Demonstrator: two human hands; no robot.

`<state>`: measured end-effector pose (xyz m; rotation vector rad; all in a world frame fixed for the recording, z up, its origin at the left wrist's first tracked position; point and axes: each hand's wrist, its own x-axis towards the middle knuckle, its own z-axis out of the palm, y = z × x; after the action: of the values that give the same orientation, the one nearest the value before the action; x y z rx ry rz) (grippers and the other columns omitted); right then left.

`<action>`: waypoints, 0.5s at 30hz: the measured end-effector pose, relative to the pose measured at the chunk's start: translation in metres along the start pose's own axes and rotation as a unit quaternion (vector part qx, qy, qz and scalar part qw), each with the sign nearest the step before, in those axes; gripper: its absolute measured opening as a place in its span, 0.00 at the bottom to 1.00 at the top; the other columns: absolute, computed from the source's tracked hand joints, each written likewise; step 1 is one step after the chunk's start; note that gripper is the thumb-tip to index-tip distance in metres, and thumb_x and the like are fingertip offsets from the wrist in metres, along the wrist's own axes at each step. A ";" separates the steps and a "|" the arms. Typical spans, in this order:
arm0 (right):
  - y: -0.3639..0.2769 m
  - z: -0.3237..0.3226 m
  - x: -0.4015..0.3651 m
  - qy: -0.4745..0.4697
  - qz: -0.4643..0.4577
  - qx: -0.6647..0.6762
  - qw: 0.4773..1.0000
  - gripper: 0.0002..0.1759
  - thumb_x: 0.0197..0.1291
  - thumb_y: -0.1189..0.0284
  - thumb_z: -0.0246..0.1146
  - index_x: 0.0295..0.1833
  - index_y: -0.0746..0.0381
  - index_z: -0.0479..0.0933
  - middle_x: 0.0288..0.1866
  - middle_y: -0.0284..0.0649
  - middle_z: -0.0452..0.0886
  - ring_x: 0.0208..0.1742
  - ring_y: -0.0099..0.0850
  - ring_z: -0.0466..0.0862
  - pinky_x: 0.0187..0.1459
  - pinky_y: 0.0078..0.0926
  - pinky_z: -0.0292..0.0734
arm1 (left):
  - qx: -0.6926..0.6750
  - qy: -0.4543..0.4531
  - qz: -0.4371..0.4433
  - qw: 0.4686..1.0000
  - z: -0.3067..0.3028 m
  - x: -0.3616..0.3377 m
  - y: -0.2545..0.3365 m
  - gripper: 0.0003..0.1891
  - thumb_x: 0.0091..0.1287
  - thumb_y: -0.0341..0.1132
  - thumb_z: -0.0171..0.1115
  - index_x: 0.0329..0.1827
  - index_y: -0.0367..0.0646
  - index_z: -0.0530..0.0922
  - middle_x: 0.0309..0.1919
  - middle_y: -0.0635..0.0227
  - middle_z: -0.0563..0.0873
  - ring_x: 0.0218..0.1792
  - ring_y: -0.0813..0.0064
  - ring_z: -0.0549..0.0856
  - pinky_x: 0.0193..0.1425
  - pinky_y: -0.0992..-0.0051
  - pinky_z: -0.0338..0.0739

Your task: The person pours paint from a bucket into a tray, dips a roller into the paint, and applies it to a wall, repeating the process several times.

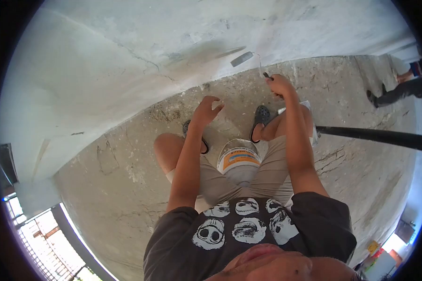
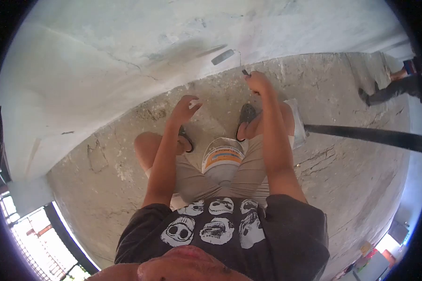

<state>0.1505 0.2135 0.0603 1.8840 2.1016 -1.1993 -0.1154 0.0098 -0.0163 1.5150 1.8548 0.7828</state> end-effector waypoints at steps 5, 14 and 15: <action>0.028 -0.032 -0.002 -0.025 -0.014 0.095 0.995 0.24 0.73 0.55 0.56 0.55 0.67 0.76 0.28 0.41 0.81 0.17 0.28 0.76 0.18 0.31 0.69 | 0.009 -0.033 -0.048 0.998 -0.006 -0.006 0.010 0.22 0.68 0.47 0.67 0.59 0.44 0.79 0.58 0.55 0.79 0.54 0.56 0.83 0.55 0.62 0.80; 0.008 -0.007 0.005 0.086 -0.016 0.137 0.987 0.21 0.70 0.56 0.59 0.48 0.65 0.81 0.22 0.43 0.80 0.16 0.33 0.78 0.20 0.34 0.73 | 0.042 -0.061 -0.037 0.997 0.008 -0.002 0.012 0.22 0.68 0.48 0.68 0.58 0.43 0.79 0.57 0.53 0.80 0.53 0.52 0.84 0.54 0.60 0.81; 0.005 -0.007 0.002 0.108 -0.028 0.148 0.983 0.20 0.70 0.56 0.59 0.46 0.64 0.82 0.20 0.44 0.80 0.16 0.35 0.80 0.22 0.36 0.75 | 0.039 -0.065 -0.034 0.997 0.009 0.002 0.012 0.23 0.68 0.48 0.68 0.58 0.43 0.79 0.57 0.53 0.80 0.53 0.52 0.84 0.54 0.60 0.81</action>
<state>0.1576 0.2189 0.0621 2.1835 2.1979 -1.4506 -0.1015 0.0145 -0.0124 1.5047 1.8473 0.5727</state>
